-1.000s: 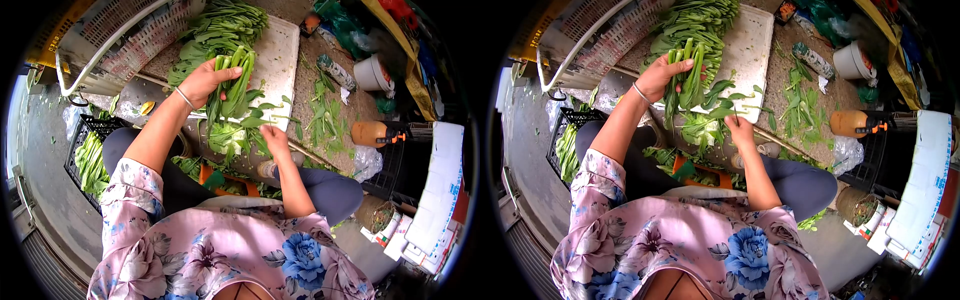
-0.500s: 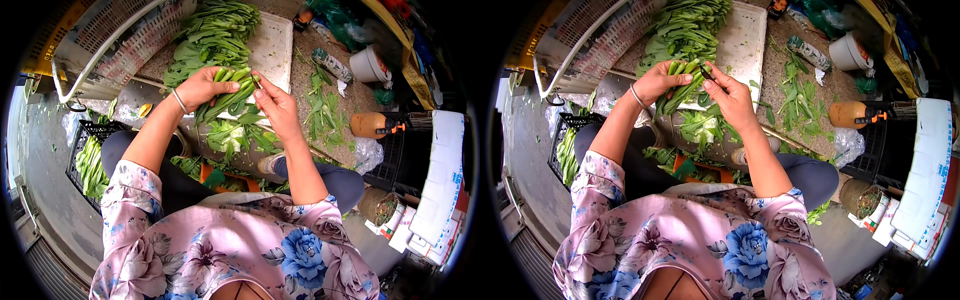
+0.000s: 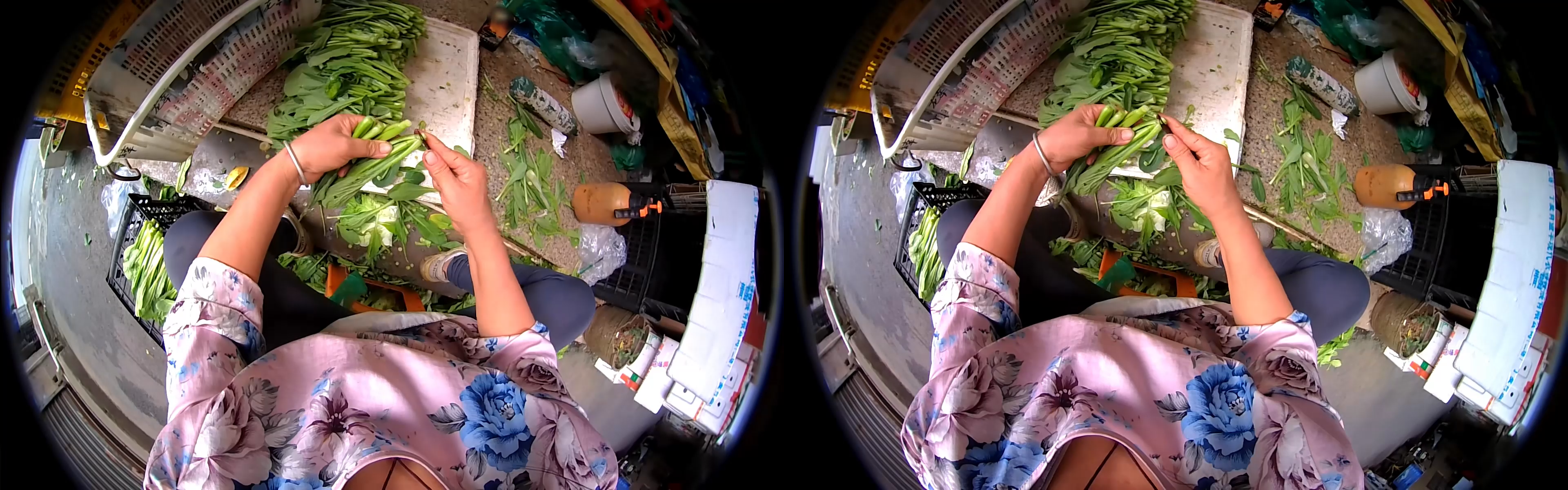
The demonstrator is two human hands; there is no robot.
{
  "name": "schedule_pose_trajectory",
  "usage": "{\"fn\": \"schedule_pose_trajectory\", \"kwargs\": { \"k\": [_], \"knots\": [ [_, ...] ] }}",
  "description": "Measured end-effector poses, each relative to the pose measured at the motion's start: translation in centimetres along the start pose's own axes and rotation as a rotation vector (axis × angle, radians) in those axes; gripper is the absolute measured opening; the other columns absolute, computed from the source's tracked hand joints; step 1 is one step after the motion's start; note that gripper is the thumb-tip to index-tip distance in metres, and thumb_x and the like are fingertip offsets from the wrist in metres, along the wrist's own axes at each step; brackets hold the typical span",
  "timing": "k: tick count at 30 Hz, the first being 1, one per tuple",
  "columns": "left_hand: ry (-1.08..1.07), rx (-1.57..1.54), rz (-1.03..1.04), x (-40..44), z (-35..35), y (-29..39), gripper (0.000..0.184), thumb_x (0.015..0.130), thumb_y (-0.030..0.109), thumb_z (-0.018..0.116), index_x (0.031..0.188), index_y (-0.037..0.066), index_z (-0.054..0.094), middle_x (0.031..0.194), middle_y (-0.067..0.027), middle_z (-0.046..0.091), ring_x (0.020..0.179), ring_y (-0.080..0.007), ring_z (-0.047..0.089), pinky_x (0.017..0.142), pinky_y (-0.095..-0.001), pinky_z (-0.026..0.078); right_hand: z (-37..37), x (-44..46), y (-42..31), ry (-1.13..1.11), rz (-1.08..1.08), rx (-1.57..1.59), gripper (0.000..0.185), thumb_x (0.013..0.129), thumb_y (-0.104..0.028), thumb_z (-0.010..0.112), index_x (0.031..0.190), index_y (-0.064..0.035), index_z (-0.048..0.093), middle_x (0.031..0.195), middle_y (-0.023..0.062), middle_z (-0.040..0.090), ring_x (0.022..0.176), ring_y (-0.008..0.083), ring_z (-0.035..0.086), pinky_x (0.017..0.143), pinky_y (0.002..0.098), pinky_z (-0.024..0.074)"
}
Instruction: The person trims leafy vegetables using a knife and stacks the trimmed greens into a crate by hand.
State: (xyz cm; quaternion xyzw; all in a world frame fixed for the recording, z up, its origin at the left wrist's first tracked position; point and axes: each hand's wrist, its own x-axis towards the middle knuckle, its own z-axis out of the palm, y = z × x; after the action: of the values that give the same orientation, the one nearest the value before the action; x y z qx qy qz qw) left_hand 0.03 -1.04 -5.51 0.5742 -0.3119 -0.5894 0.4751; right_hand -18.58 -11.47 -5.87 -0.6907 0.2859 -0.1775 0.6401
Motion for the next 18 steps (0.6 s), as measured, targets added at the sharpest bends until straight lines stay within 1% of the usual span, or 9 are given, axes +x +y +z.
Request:
{"fn": "schedule_pose_trajectory", "kwargs": {
  "k": [1,2,4,6,9,10,12,14,18],
  "knots": [
    [0.000,-0.001,0.000,0.1,0.0,-0.1,0.023,0.078,0.022,0.068,0.092,0.005,0.060,0.068,0.0044,0.057,0.048,-0.0022,0.044,0.036,-0.0171,0.032,0.2,0.0,0.5,0.068,-0.082,-0.068,0.035,0.087,-0.021,0.057,0.117,-0.0017,0.055,0.102,0.0098,0.062,0.092,0.0092,0.054,0.082,0.0210,0.0418],
    [0.008,0.024,-0.018,0.3,0.0,-0.2,0.023,0.077,0.022,0.068,0.092,0.005,0.060,0.068,0.0041,0.057,0.047,-0.0024,0.044,0.036,-0.0172,0.032,0.1,0.2,1.1,0.067,-0.081,-0.069,0.035,0.087,-0.021,0.057,0.117,-0.0017,0.055,0.102,0.0098,0.062,0.092,0.0092,0.054,0.082,0.0210,0.0418],
    [0.017,0.048,-0.038,0.3,0.1,-0.4,0.023,0.077,0.022,0.068,0.091,0.005,0.060,0.068,0.0039,0.057,0.047,-0.0027,0.044,0.036,-0.0173,0.032,0.1,0.7,1.5,0.295,0.011,-0.049,0.035,0.087,-0.020,0.057,0.116,-0.0013,0.055,0.103,0.0085,0.062,0.089,0.0093,0.055,0.081,0.0206,0.0418],
    [0.080,0.007,-0.028,0.4,0.2,-0.4,0.024,0.077,0.022,0.069,0.091,0.005,0.060,0.068,0.0034,0.058,0.046,-0.0032,0.044,0.036,-0.0178,0.032,0.2,0.3,1.1,0.245,0.081,0.124,0.036,0.087,-0.020,0.058,0.117,-0.0003,0.053,0.104,0.0089,0.061,0.089,0.0094,0.054,0.081,0.0209,0.0419],
    [0.099,0.041,-0.073,0.3,0.4,-0.3,0.025,0.076,0.022,0.069,0.092,0.005,0.061,0.067,0.0032,0.058,0.046,-0.0034,0.044,0.036,-0.0182,0.032,1.1,-0.2,-0.3,0.035,-0.015,0.038,0.042,0.086,-0.020,0.059,0.121,0.0008,0.050,0.110,0.0102,0.059,0.095,0.0099,0.053,0.084,0.0220,0.0412],
    [0.100,0.042,-0.071,0.3,0.5,-0.3,0.025,0.076,0.022,0.069,0.092,0.005,0.061,0.067,0.0032,0.058,0.046,-0.0034,0.044,0.036,-0.0182,0.032,1.4,0.0,0.1,0.035,-0.017,0.038,0.042,0.086,-0.020,0.059,0.121,0.0008,0.050,0.110,0.0102,0.059,0.095,0.0099,0.053,0.084,0.0220,0.0412],
    [0.095,0.104,-0.098,0.3,0.5,-0.3,0.023,0.077,0.022,0.069,0.090,0.006,0.060,0.066,0.0055,0.055,0.047,-0.0023,0.044,0.036,-0.0176,0.031,2.1,0.6,0.9,0.027,-0.139,0.107,0.042,0.085,-0.020,0.060,0.122,-0.0016,0.049,0.112,0.0111,0.058,0.099,0.0113,0.052,0.086,0.0233,0.0403],
    [0.082,0.096,-0.104,0.1,0.6,-0.2,0.023,0.076,0.022,0.069,0.090,0.006,0.060,0.065,0.0051,0.055,0.046,-0.0027,0.044,0.036,-0.0175,0.032,2.1,0.6,0.7,0.013,-0.110,0.117,0.041,0.085,-0.020,0.060,0.121,-0.0025,0.051,0.110,0.0120,0.059,0.102,0.0124,0.052,0.087,0.0245,0.0398],
    [0.086,0.101,-0.115,0.1,0.5,-0.5,0.023,0.076,0.022,0.070,0.090,0.006,0.061,0.066,0.0043,0.057,0.045,-0.0030,0.044,0.034,-0.0177,0.031,1.5,0.4,1.1,0.016,-0.015,0.078,0.038,0.086,-0.020,0.059,0.119,-0.0013,0.053,0.102,0.0098,0.062,0.093,0.0097,0.054,0.083,0.0228,0.0411]
  ]
}}
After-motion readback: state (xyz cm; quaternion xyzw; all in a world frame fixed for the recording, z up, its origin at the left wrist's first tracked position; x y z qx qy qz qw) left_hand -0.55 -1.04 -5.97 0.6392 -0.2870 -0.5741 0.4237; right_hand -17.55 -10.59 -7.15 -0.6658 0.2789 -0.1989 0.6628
